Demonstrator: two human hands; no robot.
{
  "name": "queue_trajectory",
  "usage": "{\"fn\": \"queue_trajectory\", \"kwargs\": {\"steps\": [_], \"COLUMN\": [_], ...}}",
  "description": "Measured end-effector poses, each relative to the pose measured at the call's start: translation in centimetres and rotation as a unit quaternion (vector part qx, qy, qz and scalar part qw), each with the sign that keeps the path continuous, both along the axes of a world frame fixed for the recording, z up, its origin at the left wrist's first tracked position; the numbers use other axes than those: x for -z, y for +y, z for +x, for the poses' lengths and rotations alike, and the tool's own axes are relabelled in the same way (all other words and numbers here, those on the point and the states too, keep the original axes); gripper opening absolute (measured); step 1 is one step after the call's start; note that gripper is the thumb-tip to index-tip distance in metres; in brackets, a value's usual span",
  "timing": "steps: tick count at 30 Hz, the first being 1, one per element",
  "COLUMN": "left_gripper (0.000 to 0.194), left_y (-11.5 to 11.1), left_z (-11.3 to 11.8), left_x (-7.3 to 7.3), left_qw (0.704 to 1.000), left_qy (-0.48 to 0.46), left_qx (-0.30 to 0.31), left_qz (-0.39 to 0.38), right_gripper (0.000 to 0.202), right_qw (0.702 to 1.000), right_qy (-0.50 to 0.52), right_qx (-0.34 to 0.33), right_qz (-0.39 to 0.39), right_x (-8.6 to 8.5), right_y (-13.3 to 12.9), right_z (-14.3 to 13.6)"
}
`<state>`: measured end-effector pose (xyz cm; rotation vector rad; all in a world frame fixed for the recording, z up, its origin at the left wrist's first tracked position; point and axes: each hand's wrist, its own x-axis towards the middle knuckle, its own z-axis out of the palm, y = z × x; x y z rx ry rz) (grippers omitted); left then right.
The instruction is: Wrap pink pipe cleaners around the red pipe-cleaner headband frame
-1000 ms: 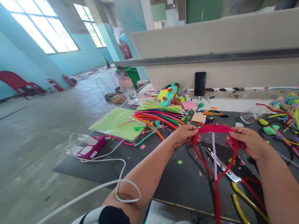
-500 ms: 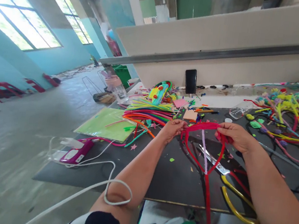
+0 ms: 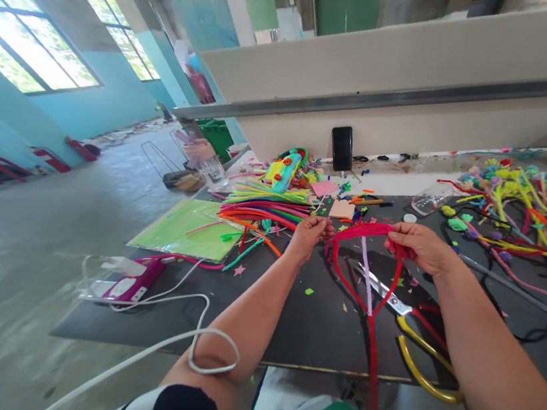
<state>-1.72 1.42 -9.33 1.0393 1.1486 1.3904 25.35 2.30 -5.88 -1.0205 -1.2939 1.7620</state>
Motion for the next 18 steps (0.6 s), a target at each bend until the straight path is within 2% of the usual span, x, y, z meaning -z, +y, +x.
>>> {"fn": "queue_trajectory", "kwargs": {"steps": [8,12,15,18], "left_gripper": [0.018,0.019,0.020,0.021], "left_y": [0.6,0.8,0.9,1.4], "left_z": [0.2,-0.1,-0.8,-2.2], "left_x": [1.3,1.7,1.3,0.0], "left_qw": [0.996,0.992,0.986,0.971], "left_qy": [0.076,0.110,0.142,0.203], "left_qx": [-0.001,-0.023,-0.047,-0.095], "left_qz": [0.034,0.056,0.078,0.082], "right_gripper": [0.029,0.029,0.029,0.026], "right_qw": [1.000,1.000,0.999,1.000], "right_qy": [-0.008,-0.013,-0.013,-0.009], "right_qx": [0.009,0.006,0.012,0.014], "right_qz": [-0.017,-0.025,-0.029,-0.024], "right_x": [0.3,0.5,0.7,0.7], "right_y": [0.1,0.4,0.5,0.5], "right_z": [-0.2,-0.1,0.0,0.1]}}
